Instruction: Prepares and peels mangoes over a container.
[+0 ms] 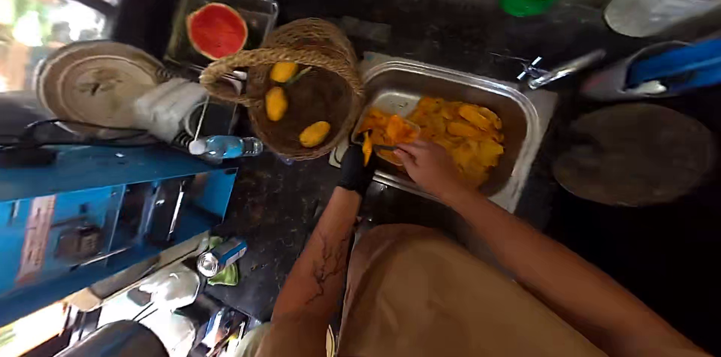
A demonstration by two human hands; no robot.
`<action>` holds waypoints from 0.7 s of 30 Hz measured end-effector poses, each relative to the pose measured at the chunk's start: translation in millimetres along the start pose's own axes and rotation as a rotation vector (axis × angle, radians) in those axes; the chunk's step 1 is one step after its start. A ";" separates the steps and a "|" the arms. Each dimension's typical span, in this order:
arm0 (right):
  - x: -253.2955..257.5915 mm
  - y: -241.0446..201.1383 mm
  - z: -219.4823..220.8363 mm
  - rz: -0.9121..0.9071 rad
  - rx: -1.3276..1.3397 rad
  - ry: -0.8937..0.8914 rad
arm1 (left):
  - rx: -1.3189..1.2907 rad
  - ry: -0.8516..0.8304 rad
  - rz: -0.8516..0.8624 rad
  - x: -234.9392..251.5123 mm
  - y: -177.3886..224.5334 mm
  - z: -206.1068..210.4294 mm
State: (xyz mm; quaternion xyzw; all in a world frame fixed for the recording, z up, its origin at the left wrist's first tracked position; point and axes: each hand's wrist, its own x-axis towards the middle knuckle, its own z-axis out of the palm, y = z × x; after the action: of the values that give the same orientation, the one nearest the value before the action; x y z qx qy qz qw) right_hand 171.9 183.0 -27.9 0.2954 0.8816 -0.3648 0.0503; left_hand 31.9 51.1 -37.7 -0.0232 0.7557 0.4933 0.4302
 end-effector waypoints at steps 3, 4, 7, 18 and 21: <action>2.5 13.0 -9.3 0.191 0.068 -0.148 | -0.380 -0.008 -0.158 8.6 -5.1 2.7; 2.0 15.6 -12.7 0.227 0.083 -0.166 | -0.435 -0.033 -0.180 9.7 -5.0 2.2; 0.0 13.3 -23.1 0.269 0.163 -0.211 | -0.479 -0.258 -0.170 3.8 -2.9 -7.7; -4.9 4.7 -32.4 0.003 0.216 -0.240 | -0.466 -0.413 -0.164 -9.9 4.3 -10.6; -10.0 -3.4 -23.6 -0.052 0.189 -0.236 | -0.409 -0.388 -0.130 -23.0 13.4 -13.1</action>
State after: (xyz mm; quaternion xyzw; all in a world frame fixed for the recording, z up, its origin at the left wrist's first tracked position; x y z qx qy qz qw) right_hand 181.2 192.2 -5.6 0.2311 0.8385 -0.4796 0.1160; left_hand 32.0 39.0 -10.5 -0.0630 0.5410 0.6019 0.5839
